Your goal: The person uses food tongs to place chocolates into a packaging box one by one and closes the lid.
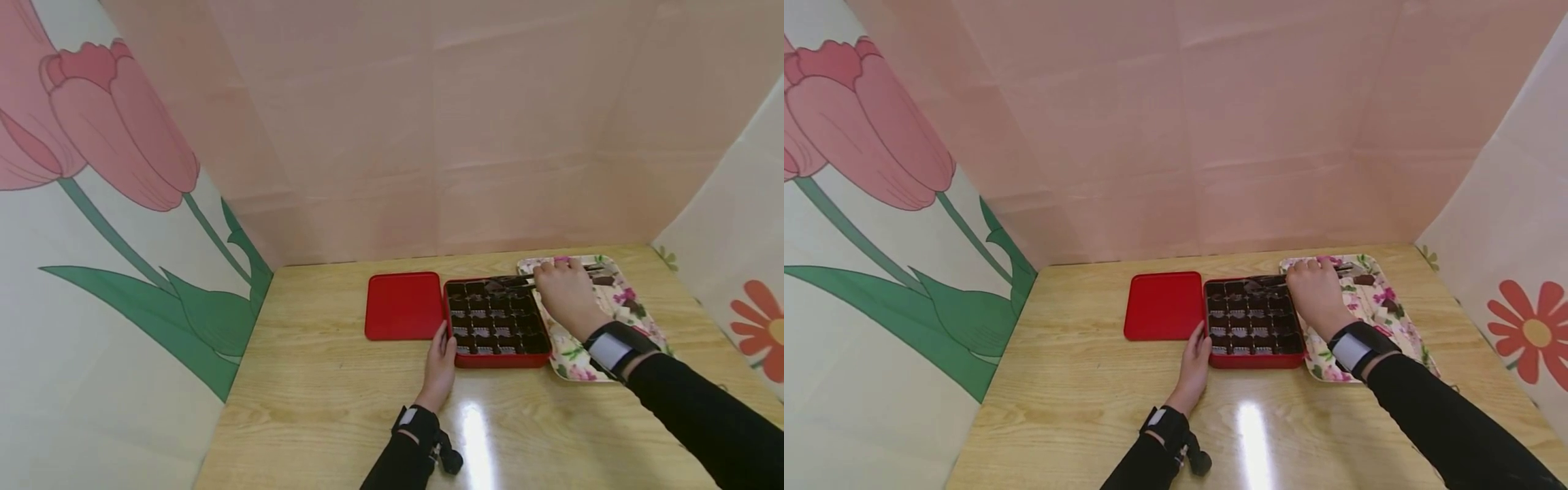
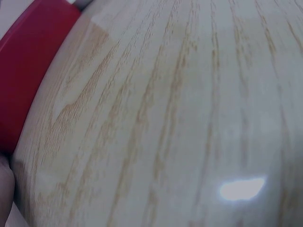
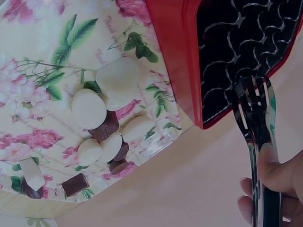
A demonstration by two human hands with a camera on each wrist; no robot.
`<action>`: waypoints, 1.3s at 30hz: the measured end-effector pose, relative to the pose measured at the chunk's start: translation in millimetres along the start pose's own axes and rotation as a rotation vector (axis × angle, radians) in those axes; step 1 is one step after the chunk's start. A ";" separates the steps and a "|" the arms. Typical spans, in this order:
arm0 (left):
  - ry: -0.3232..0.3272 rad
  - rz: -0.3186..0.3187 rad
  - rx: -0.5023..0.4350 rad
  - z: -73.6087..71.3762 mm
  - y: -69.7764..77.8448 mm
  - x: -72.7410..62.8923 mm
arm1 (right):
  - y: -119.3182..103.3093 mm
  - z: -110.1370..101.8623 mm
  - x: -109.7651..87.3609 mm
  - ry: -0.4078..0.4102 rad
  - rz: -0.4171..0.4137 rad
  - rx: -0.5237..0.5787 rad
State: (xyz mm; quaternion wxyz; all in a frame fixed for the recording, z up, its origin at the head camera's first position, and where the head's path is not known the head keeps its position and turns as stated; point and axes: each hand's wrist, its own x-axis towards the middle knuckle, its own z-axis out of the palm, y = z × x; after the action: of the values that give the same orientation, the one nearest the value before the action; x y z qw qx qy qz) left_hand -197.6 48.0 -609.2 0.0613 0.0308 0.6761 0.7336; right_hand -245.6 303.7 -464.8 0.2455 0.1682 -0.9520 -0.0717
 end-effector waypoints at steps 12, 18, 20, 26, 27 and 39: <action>0.009 -0.007 -0.007 -0.2 2.5 0.2 | 2.8 -0.6 -2.8 0.011 -0.004 0.015; 0.006 0.001 -0.020 -0.8 -2.3 2.5 | 3.8 -2.9 -4.4 -0.018 0.001 0.005; 0.006 0.000 -0.030 -0.8 -3.6 2.7 | 3.9 -4.4 -4.9 -0.035 0.002 0.004; 0.001 0.003 -0.035 -0.9 -3.2 2.4 | 6.0 -9.9 -8.0 -0.058 0.013 0.007; 0.001 0.006 -0.033 -0.9 -3.0 2.2 | 7.0 -10.3 -8.7 -0.053 0.013 0.007; -0.002 0.004 -0.021 -1.1 -1.3 0.6 | 32.0 -18.0 -31.6 -0.010 0.021 0.023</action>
State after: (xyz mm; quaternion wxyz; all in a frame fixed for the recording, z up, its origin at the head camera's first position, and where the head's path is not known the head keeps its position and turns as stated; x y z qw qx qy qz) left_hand -198.2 47.1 -610.6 0.0609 0.0324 0.6683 0.7407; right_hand -219.9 343.9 -456.1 0.2393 0.1606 -0.9557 -0.0592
